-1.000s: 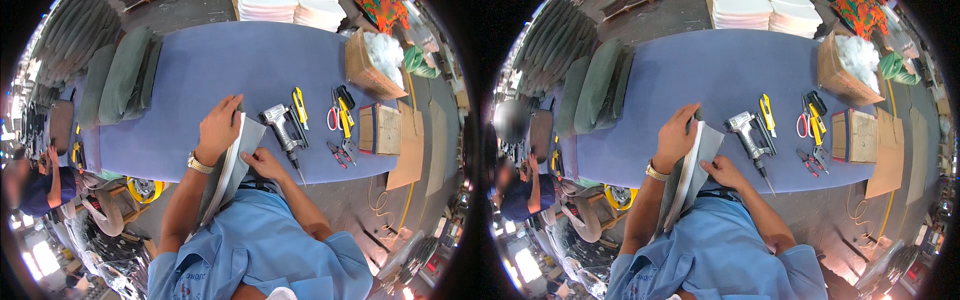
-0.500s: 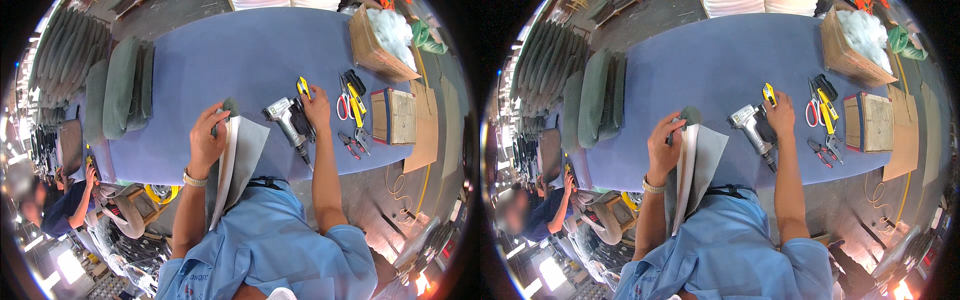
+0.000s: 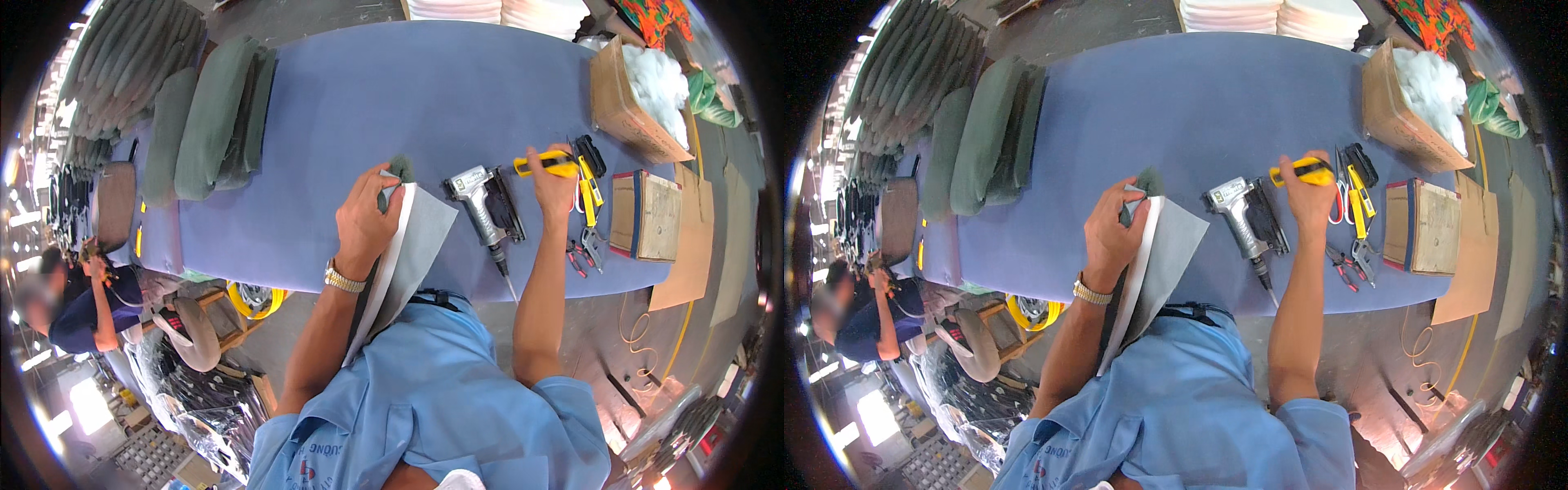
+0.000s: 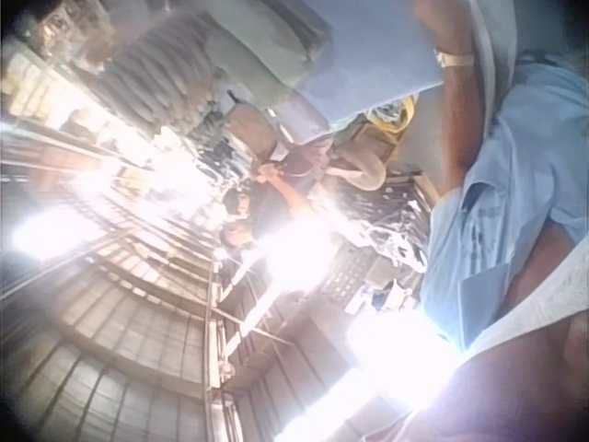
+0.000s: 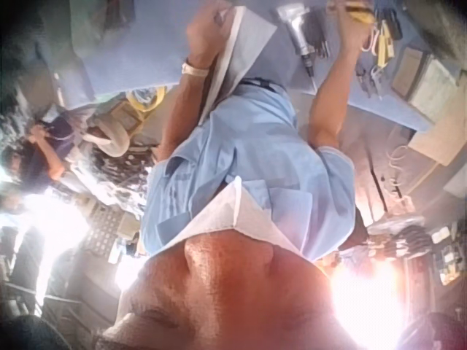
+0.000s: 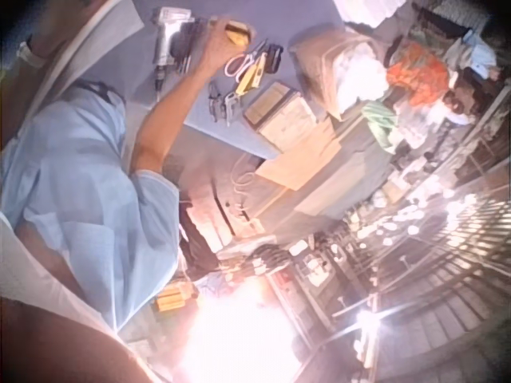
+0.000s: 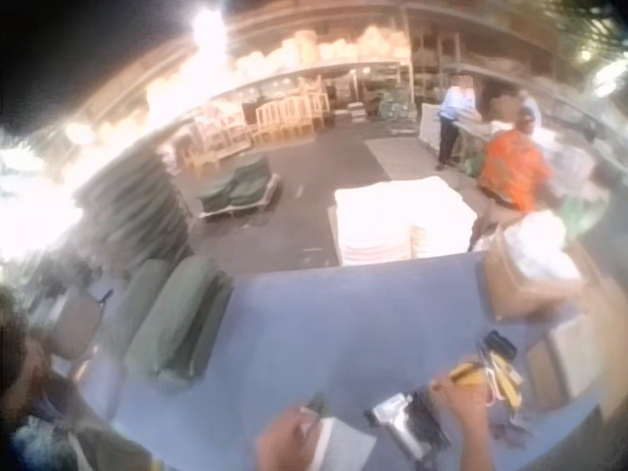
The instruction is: The person wraps green fabric around cylindrical cushion cores, staples the fabric to the core using a pneumatic staple gun, and trims excess fabric with a utility knife. The person repeats this process for multiple cushions on a blue workbench.
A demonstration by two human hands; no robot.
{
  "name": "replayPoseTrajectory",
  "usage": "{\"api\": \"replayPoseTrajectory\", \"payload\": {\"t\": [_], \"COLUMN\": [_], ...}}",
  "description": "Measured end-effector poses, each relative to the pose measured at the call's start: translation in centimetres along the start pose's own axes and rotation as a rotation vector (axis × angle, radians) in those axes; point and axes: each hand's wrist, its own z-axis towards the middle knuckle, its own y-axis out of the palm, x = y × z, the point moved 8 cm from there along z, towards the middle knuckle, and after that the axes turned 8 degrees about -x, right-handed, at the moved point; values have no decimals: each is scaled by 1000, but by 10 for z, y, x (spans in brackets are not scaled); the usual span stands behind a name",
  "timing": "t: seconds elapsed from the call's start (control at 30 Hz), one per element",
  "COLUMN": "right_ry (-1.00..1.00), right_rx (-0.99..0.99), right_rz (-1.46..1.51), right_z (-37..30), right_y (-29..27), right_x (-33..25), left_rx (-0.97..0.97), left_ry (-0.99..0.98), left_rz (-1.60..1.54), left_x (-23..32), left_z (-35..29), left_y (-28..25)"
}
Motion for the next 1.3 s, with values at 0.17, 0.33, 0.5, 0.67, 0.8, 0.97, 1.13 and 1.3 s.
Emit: {"api": "replayPoseTrajectory", "payload": {"t": [0.17,0.33,0.5,0.67,0.8,0.97,1.13,1.3], "right_ry": [-276,-313,-581,-774,-752,-626,-730,-414], "right_rx": [-220,-277,-109,-59,-70,-241,-134,-2], "right_rz": [1001,943,614,436,428,342,372,-135], "right_z": [-69,-126,-146,-156,-154,-157,-155,-108], "right_y": [25,81,99,102,113,120,104,50], "right_x": [-71,-93,-100,-121,-113,-115,-117,-71], "left_rx": [-100,-39,-56,-55,-60,-44,-83,-93], "left_ry": [-233,-242,-239,-219,-219,-145,-189,-232], "left_rz": [-235,-546,-572,-603,-630,-583,-579,-603], "left_x": [-17,-38,-52,-53,-43,-35,-37,-41], "left_z": [0,-4,-4,-4,-4,-8,-7,-13], "left_y": [15,26,32,33,29,25,24,20]}}
